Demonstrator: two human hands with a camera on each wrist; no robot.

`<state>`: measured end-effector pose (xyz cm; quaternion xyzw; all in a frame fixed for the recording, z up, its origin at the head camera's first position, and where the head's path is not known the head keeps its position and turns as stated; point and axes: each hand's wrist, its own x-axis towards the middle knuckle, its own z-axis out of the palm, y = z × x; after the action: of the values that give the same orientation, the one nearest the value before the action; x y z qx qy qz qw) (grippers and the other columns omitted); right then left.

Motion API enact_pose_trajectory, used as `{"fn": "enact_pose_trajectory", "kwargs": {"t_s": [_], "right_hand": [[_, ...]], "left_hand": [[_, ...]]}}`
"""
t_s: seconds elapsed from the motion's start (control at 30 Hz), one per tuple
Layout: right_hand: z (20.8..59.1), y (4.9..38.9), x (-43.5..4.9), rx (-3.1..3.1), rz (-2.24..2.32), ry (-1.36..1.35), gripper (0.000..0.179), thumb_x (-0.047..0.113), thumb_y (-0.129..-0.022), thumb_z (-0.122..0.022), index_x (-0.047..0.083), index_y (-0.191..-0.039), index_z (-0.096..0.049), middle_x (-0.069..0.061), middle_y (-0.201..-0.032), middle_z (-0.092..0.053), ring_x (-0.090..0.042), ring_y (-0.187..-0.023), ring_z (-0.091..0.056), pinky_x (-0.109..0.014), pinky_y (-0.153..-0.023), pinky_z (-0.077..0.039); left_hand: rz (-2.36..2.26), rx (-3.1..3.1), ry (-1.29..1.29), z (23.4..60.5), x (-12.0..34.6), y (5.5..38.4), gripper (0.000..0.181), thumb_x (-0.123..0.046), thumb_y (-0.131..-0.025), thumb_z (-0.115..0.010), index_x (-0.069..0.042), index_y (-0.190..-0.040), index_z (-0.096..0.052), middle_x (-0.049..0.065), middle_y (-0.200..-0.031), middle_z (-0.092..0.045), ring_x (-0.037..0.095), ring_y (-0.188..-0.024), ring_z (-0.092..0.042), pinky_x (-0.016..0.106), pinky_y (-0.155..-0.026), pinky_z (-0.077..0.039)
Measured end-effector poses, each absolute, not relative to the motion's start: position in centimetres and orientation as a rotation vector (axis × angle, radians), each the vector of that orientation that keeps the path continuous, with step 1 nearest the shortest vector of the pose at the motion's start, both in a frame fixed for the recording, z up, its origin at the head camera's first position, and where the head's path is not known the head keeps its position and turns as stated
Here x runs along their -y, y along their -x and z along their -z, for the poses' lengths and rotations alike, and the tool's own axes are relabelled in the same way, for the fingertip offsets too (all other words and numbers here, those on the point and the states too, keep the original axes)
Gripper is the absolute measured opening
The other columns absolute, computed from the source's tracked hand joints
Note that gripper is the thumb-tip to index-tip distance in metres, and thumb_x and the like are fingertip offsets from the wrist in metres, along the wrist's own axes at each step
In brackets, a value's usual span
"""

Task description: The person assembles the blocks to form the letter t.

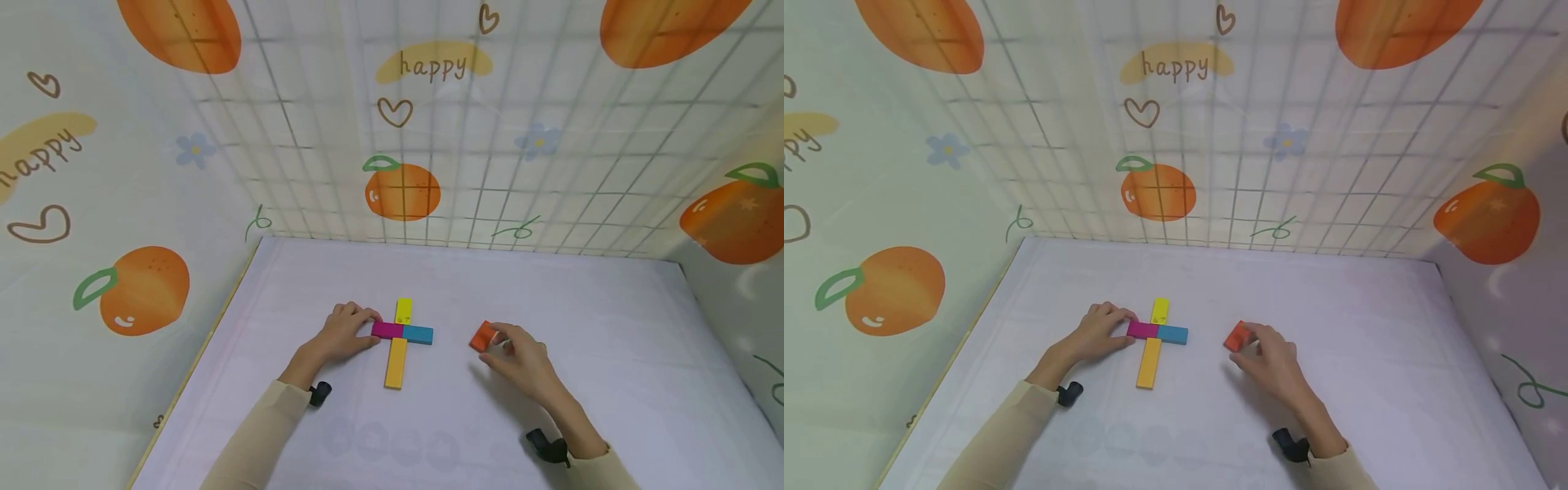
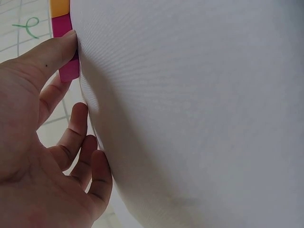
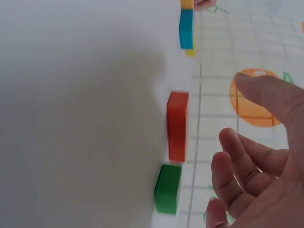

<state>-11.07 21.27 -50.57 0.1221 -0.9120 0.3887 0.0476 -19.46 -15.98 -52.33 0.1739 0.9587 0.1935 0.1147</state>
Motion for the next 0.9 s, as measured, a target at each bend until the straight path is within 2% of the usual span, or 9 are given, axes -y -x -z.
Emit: {"fn": "enact_pose_trajectory", "kwargs": {"t_s": [0.1,0.23,0.3,0.4,0.5,0.63,0.73,0.9], "right_hand": [[50.7,11.1,-22.2,2.784,-1.167,-0.347,0.054,0.023,-0.085,-0.082,0.002,-0.130,-0.059,-0.005,-0.100,-0.065,-0.024,-0.086,-0.059,-0.047,-0.081,-0.036],[51.2,11.2,-23.2,2.790,-1.138,-0.316,0.054,0.021,-0.085,-0.082,0.000,-0.129,-0.059,-0.007,-0.100,-0.065,-0.024,-0.085,-0.058,-0.035,-0.070,-0.046],[51.3,11.3,-23.5,2.789,-1.135,-0.300,0.053,0.019,-0.085,-0.082,0.000,-0.129,-0.059,-0.007,-0.100,-0.064,-0.024,-0.086,-0.057,-0.030,-0.064,-0.047],[51.5,11.4,-24.0,2.792,-1.122,-0.280,0.053,0.018,-0.085,-0.082,-0.001,-0.129,-0.059,-0.007,-0.100,-0.064,-0.024,-0.086,-0.056,-0.028,-0.063,-0.046],[51.4,11.5,-24.3,2.812,-1.108,-0.256,0.052,0.019,-0.086,-0.081,-0.001,-0.128,-0.059,-0.007,-0.099,-0.063,-0.024,-0.086,-0.056,-0.031,-0.064,-0.045],[51.2,11.5,-24.6,2.863,-1.068,-0.216,0.052,0.022,-0.086,-0.080,-0.002,-0.128,-0.060,-0.009,-0.099,-0.065,-0.025,-0.087,-0.059,-0.046,-0.074,-0.042],[51.1,11.6,-24.9,2.912,-1.039,-0.172,0.052,0.022,-0.086,-0.080,-0.001,-0.127,-0.060,-0.010,-0.100,-0.065,-0.026,-0.088,-0.060,-0.053,-0.077,-0.038],[51.3,11.9,-25.2,2.977,-1.021,-0.117,0.049,0.022,-0.085,-0.080,0.001,-0.125,-0.062,-0.011,-0.101,-0.063,-0.025,-0.085,-0.057,-0.049,-0.072,-0.037]], "left_hand": [[-0.573,-2.809,-0.518,52.3,16.0,19.5,0.039,-0.042,-0.089,-0.075,-0.035,-0.125,-0.062,-0.002,-0.117,-0.052,0.023,-0.117,-0.039,0.042,-0.092,-0.040],[-0.573,-2.804,-0.523,52.3,16.0,19.5,0.039,-0.042,-0.090,-0.075,-0.035,-0.125,-0.062,-0.001,-0.118,-0.052,0.023,-0.116,-0.039,0.042,-0.092,-0.040],[-0.570,-2.803,-0.523,52.3,16.1,19.5,0.039,-0.042,-0.090,-0.075,-0.035,-0.125,-0.062,-0.001,-0.118,-0.052,0.024,-0.116,-0.039,0.042,-0.092,-0.040],[-0.570,-2.801,-0.523,52.4,16.1,19.5,0.039,-0.042,-0.090,-0.075,-0.035,-0.125,-0.061,-0.001,-0.118,-0.052,0.023,-0.117,-0.039,0.042,-0.092,-0.040],[-0.573,-2.798,-0.517,52.6,16.1,19.6,0.038,-0.043,-0.090,-0.074,-0.036,-0.125,-0.061,-0.002,-0.118,-0.052,0.023,-0.117,-0.039,0.041,-0.092,-0.040],[-0.578,-2.801,-0.514,52.8,16.2,19.7,0.038,-0.043,-0.089,-0.075,-0.037,-0.125,-0.061,-0.003,-0.118,-0.052,0.022,-0.117,-0.039,0.041,-0.092,-0.040],[-0.576,-2.802,-0.519,52.8,16.2,19.6,0.039,-0.043,-0.090,-0.074,-0.037,-0.125,-0.061,-0.003,-0.119,-0.052,0.022,-0.117,-0.039,0.041,-0.092,-0.040],[-0.573,-2.816,-0.559,52.6,16.2,19.5,0.039,-0.041,-0.090,-0.074,-0.035,-0.126,-0.061,-0.001,-0.118,-0.053,0.024,-0.116,-0.040,0.041,-0.093,-0.038]]}}
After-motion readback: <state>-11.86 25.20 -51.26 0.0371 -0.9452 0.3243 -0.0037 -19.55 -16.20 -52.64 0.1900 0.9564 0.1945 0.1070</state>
